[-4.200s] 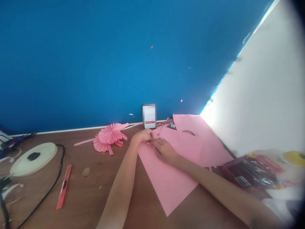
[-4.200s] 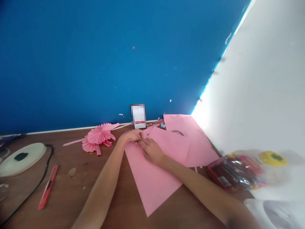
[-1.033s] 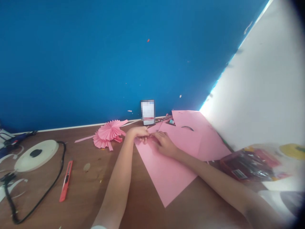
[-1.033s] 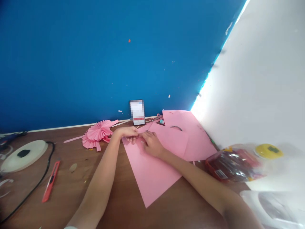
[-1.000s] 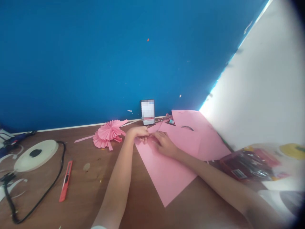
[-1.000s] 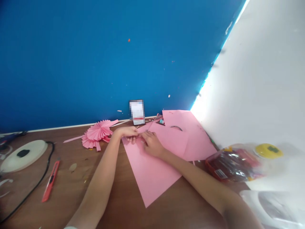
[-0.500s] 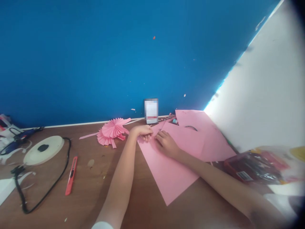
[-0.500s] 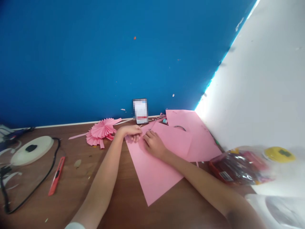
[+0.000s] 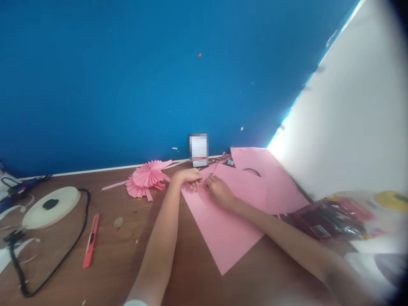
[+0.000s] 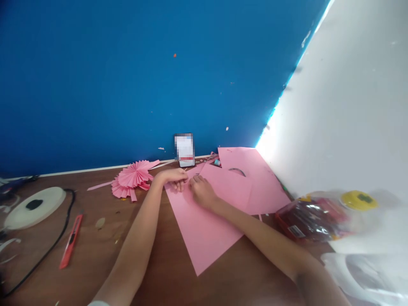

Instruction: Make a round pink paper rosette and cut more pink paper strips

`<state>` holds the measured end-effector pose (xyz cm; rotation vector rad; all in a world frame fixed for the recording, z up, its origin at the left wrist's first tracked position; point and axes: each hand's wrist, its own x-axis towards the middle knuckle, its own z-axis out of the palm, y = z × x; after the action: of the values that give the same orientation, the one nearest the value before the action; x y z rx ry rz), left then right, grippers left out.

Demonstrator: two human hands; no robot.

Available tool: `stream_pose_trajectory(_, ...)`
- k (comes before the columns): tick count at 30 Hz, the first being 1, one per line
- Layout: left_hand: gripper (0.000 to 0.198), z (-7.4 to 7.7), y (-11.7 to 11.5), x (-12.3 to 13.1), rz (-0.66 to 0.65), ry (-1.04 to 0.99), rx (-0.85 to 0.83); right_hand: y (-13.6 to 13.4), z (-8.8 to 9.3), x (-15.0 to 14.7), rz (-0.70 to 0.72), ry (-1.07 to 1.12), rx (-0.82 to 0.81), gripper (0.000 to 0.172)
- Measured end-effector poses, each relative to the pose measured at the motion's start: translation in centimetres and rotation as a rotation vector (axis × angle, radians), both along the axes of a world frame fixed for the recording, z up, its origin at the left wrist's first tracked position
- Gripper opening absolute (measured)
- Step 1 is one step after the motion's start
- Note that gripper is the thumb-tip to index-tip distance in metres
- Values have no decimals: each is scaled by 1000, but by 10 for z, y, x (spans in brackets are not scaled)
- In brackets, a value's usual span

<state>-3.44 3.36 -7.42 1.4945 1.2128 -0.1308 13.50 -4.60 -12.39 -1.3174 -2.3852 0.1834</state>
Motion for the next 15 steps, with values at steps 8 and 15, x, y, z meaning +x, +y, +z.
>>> stream_pose_trajectory(8, 29, 1, -6, 4, -63, -197, -34, 6, 5, 7, 8, 330, -125, 16)
stream_pose_trajectory(15, 45, -2, -8, 6, -29, -433, -32, 8, 4, 8, -127, 646, -90, 19)
